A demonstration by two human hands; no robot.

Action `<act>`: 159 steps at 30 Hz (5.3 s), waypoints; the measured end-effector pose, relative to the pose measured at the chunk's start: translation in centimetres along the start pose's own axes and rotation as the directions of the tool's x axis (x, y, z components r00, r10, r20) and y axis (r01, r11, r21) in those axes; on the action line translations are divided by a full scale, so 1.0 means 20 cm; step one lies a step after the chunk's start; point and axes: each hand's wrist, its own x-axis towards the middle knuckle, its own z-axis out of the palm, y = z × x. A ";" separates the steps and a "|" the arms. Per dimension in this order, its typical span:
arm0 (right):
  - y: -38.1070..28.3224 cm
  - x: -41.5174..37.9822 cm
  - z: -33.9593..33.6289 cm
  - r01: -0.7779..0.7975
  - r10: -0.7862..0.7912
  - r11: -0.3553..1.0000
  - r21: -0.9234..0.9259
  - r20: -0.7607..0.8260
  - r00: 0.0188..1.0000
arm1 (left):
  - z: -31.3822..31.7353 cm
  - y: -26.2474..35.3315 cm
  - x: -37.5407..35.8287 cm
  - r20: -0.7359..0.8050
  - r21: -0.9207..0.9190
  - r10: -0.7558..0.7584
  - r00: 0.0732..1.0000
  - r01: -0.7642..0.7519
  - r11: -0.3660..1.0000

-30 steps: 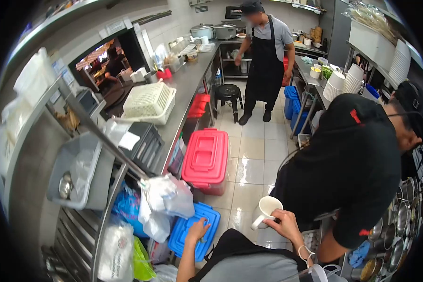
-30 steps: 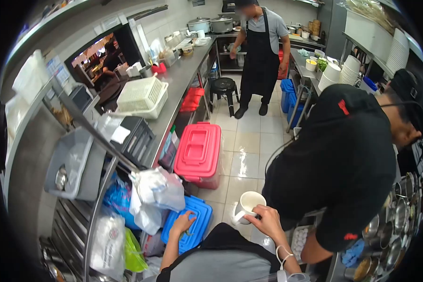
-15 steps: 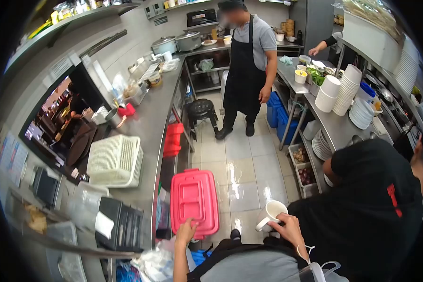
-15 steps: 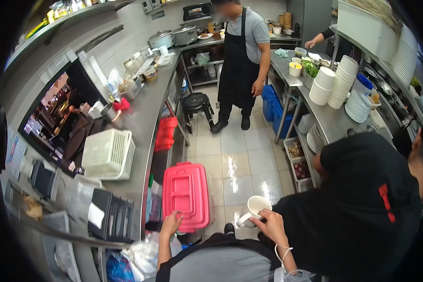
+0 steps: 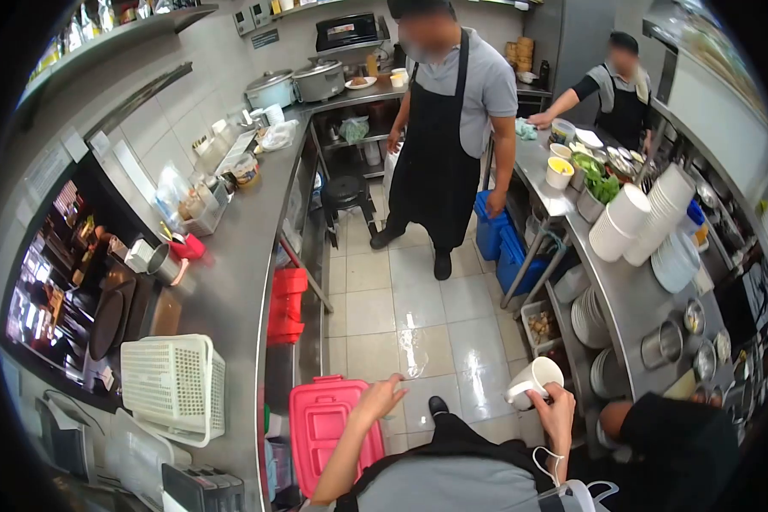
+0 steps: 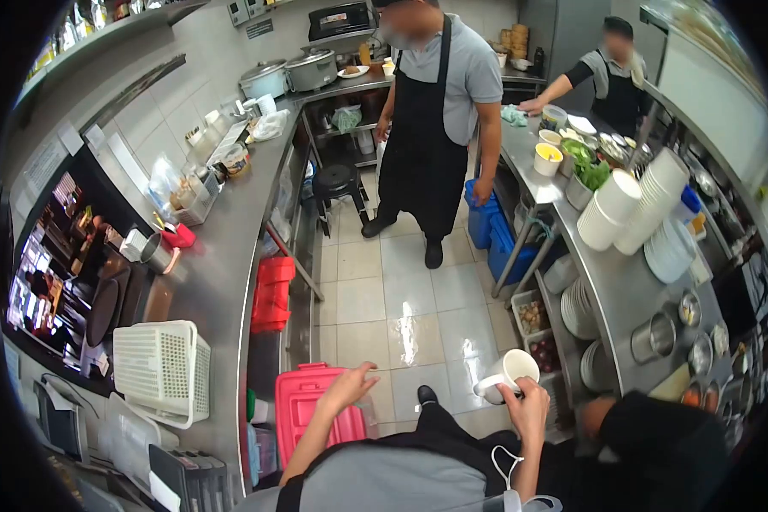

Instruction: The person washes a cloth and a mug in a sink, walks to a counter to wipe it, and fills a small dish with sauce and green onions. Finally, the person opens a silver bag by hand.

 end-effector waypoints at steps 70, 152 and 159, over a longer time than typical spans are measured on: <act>-3.60 2.47 3.64 -0.297 -0.776 0.435 0.850 0.187 -0.602 | -2.59 -1.86 1.66 -0.479 -0.409 -0.671 -0.566 -0.533 0.741; -3.61 1.63 3.34 -0.299 -0.307 0.951 -0.073 -0.278 -0.910 | -2.14 -1.52 0.99 -0.210 -0.276 -0.602 -0.770 -0.544 0.792; -3.41 1.47 2.95 -0.546 -0.569 0.821 0.171 0.342 -0.748 | -2.13 -1.64 1.01 -0.239 -0.467 -0.547 -0.803 -0.399 0.789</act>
